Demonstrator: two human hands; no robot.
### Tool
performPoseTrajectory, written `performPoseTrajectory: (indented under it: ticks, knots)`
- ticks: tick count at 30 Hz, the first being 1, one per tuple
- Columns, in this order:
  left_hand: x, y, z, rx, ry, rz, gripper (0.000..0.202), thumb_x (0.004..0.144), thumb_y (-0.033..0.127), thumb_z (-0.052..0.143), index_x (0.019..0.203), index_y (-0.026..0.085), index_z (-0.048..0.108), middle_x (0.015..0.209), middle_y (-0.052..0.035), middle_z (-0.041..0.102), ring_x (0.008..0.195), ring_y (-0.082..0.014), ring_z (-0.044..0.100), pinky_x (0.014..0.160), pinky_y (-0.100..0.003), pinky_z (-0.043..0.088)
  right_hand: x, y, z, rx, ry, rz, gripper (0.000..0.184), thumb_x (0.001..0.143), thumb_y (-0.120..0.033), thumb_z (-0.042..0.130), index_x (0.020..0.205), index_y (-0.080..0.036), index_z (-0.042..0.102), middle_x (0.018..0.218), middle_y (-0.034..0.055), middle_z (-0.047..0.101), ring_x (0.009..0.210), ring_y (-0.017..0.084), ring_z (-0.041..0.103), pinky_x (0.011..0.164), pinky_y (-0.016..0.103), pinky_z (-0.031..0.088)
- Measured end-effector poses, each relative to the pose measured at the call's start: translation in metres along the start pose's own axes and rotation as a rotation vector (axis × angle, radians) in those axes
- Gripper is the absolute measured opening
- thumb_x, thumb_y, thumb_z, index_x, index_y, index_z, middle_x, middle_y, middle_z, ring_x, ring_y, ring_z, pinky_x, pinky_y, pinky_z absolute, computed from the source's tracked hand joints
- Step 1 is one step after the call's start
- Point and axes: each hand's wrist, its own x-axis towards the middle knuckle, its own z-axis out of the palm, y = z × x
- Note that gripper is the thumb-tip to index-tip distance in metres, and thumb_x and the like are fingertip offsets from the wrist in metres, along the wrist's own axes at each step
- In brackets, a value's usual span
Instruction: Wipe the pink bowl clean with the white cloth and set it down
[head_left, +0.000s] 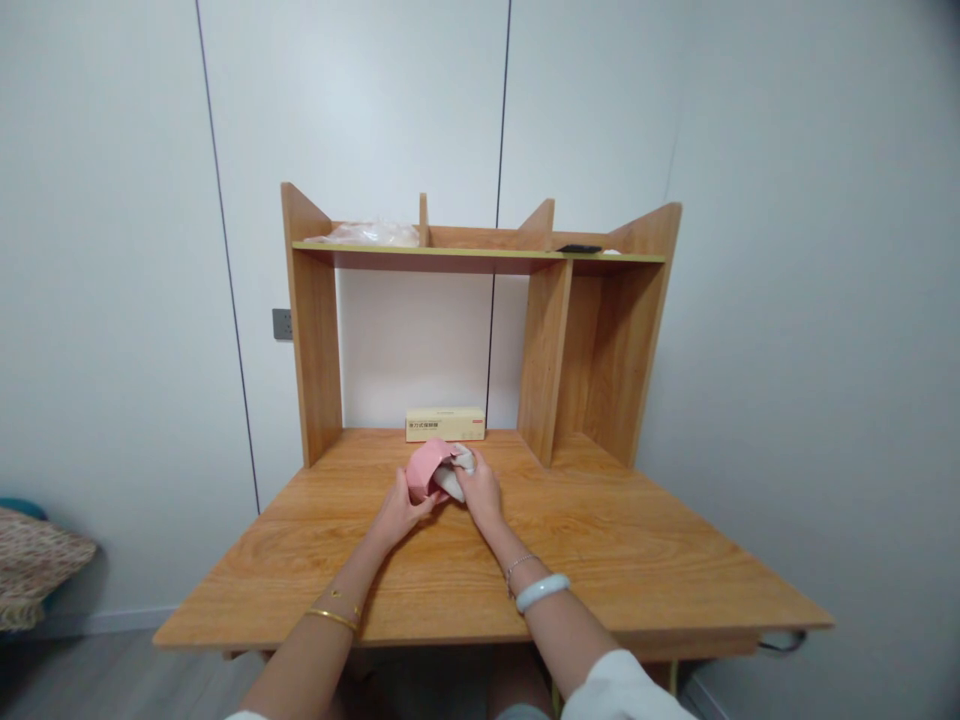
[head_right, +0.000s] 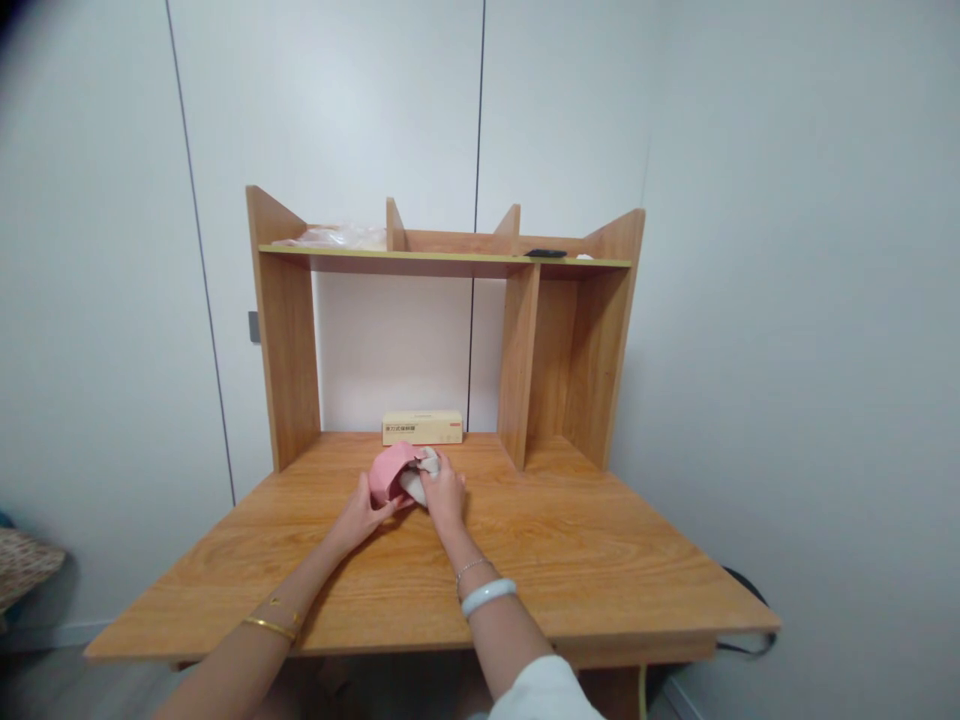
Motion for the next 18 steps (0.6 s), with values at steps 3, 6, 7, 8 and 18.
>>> performPoseTrajectory:
  ticks: [3,6,7,8,18]
  knots:
    - [0.0,0.001,-0.001,0.034,0.009,-0.006,0.042,0.065,0.045,0.062,0.09,0.017,0.044,0.079,-0.0051,0.06,0.069,-0.0173,0.057,0.062,-0.031,0.046,-0.002,-0.004,-0.007,0.027,0.04,-0.069,0.041,0.081,-0.029,0.047,0.122,-0.022,0.048,0.106,0.0065,0.063,0.096,0.019,0.055,0.084,0.029,0.034]
    - [0.001,0.003,-0.003,0.021,-0.004,0.013,0.04,0.071,0.041,0.056,0.101,0.016,0.046,0.083,-0.0048,0.061,0.072,-0.0173,0.058,0.069,-0.032,0.046,-0.004,-0.007,-0.013,-0.002,0.016,-0.136,0.043,0.08,-0.028,0.049,0.123,-0.023,0.047,0.104,0.0075,0.064,0.097,0.02,0.054,0.086,0.031,0.029]
    - [0.001,0.003,-0.003,0.01,0.002,0.028,0.041,0.072,0.039,0.054,0.106,0.016,0.046,0.087,-0.0055,0.062,0.076,-0.0175,0.059,0.073,-0.032,0.046,-0.005,-0.008,-0.014,-0.016,0.004,-0.141,0.042,0.081,-0.029,0.049,0.123,-0.024,0.048,0.103,0.0075,0.064,0.096,0.02,0.054,0.086,0.031,0.029]
    - [0.002,0.003,-0.004,0.003,0.012,0.044,0.043,0.073,0.037,0.053,0.11,0.017,0.045,0.093,-0.0066,0.062,0.081,-0.018,0.059,0.077,-0.033,0.045,-0.005,-0.009,-0.014,-0.031,-0.009,-0.138,0.042,0.081,-0.03,0.048,0.122,-0.024,0.048,0.102,0.0074,0.064,0.096,0.02,0.054,0.086,0.032,0.028]
    - [0.005,-0.009,0.0,0.062,0.011,0.185,0.061,0.073,0.039,0.057,0.127,0.019,0.037,0.128,-0.0111,0.047,0.116,-0.0225,0.045,0.098,-0.036,0.035,-0.005,-0.008,-0.017,-0.25,-0.166,-0.001,0.031,0.08,-0.033,0.046,0.102,-0.017,0.061,0.099,0.0115,0.065,0.095,0.02,0.056,0.081,0.03,0.031]
